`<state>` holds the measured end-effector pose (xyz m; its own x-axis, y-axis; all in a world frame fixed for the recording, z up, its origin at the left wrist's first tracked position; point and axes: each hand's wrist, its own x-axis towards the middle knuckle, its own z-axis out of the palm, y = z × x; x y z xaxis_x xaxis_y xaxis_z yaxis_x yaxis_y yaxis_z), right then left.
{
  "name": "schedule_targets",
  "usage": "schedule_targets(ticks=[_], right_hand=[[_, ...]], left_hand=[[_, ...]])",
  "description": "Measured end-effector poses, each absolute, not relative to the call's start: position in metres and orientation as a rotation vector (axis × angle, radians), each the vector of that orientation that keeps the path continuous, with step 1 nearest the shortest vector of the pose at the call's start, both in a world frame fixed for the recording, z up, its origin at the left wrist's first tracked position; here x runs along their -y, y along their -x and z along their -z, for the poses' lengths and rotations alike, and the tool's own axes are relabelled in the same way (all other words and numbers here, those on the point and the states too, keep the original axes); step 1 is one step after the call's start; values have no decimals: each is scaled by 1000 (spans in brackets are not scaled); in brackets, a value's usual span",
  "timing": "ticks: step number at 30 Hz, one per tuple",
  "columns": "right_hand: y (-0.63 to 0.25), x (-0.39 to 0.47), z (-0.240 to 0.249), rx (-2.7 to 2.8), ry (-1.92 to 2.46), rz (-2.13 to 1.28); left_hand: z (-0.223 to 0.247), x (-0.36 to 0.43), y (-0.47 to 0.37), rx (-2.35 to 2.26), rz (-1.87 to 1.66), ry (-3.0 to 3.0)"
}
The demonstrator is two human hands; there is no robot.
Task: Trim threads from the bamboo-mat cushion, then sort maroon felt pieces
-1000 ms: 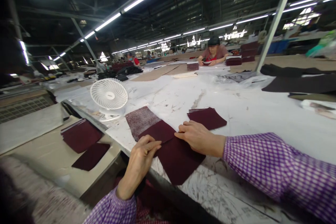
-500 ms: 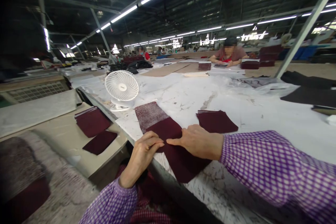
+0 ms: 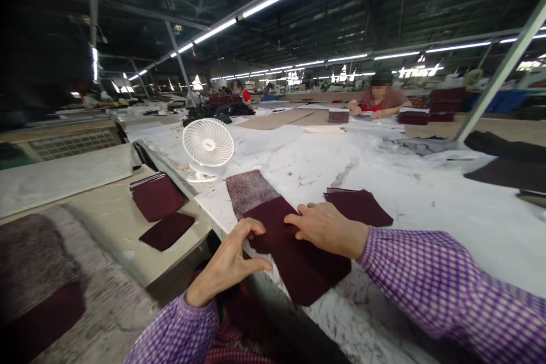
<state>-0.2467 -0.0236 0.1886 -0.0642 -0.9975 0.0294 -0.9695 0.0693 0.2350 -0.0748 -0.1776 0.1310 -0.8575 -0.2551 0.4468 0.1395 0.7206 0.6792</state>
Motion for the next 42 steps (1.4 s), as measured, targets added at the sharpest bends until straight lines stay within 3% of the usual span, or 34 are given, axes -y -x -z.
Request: schedule_targets(ticks=[6, 11, 18, 21, 25, 31, 35, 37, 42], right_hand=[[292, 15, -225, 2407, -2350, -204], [356, -18, -243, 2861, -1893, -365], [411, -33, -212, 2928, -1299, -240], [398, -23, -217, 2828, -1399, -286], [343, 3, -223, 2498, -1934, -521], [267, 44, -194, 2262, -2099, -453], [254, 55, -172, 2168, -1996, -1011], [254, 57, -161, 2167, -1865, -1137], [258, 60, -142, 2049, -2017, -639]], left_hand=[[-130, 178, 75, 2466, 901, -5], [-132, 171, 76, 2503, 669, 4], [-133, 153, 81, 2556, 328, -106], [-131, 155, 86, 2495, 430, -220], [-129, 162, 90, 2387, 712, -392], [-134, 157, 91, 2406, 641, -404], [-138, 155, 104, 2410, 501, -465], [-138, 161, 109, 2330, 593, -557], [-146, 202, 102, 1488, 1552, -594]])
